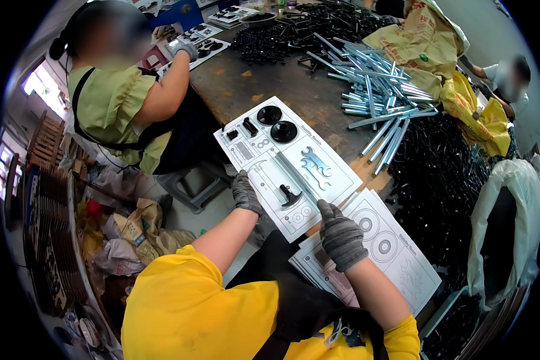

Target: The person picks various metal hardware pieces from piles on a table and places them onto printed instruction sheets that serve as packaging templates. They handle bolts, nuts, washers, and small black plastic parts, arranging each item into designated spots on the sheets. The person repeats this process for multiple sheets, occasionally reaching into a large sack to retrieve more parts.

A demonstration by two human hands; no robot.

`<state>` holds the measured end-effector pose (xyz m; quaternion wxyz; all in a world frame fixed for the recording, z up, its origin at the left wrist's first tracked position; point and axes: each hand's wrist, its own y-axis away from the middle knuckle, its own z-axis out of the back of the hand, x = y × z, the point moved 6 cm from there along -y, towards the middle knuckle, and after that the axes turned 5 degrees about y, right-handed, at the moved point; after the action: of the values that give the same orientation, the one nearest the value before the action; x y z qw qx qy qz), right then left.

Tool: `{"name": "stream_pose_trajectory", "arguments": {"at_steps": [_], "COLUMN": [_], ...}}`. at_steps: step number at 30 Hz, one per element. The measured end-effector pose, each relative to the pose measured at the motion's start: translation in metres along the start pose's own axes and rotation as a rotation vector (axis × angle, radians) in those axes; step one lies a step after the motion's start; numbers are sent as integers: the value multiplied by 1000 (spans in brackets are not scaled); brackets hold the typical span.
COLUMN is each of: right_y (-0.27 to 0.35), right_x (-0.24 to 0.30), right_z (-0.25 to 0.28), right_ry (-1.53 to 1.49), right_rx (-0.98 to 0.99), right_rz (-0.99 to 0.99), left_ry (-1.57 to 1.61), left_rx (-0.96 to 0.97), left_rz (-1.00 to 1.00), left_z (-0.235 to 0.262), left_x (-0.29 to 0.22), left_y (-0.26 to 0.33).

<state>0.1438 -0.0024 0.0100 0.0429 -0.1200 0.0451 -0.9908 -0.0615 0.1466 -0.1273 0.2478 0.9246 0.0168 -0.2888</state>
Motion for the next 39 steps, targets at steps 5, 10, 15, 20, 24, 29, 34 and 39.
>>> {"name": "stream_pose_trajectory", "arguments": {"at_steps": [5, 10, 15, 20, 24, 29, 34, 39], "right_y": [3, 14, 20, 38, 70, 104, 129, 143], "right_x": [-13, -33, -42, -49, -66, -83, -84, -82], "right_z": [29, 34, 37, 51, 51, 45, 35, 31], "right_ry": [-109, -189, -239, -302, -369, -404, -528, -560], "right_rx": [-26, -40, -146, -288, -369, -334, -322, -253], "right_rz": [-33, -115, -89, -122, -177, -311, -475, -551], "left_ry": [-15, -99, -185, 170, -762, -1688, -2123, -2132], "left_rx": [37, -17, -63, 16, -31, -66, 9, 335], "left_rz": [-70, -179, -372, -426, -904, -730, -457, -499], "left_z": [-1, -1, -6, 8, -35, -81, -116, -146], "left_x": [-7, -13, -21, -53, -128, -172, -157, -140], "left_y": [-19, -48, -57, -103, -128, -193, -198, -184]}}
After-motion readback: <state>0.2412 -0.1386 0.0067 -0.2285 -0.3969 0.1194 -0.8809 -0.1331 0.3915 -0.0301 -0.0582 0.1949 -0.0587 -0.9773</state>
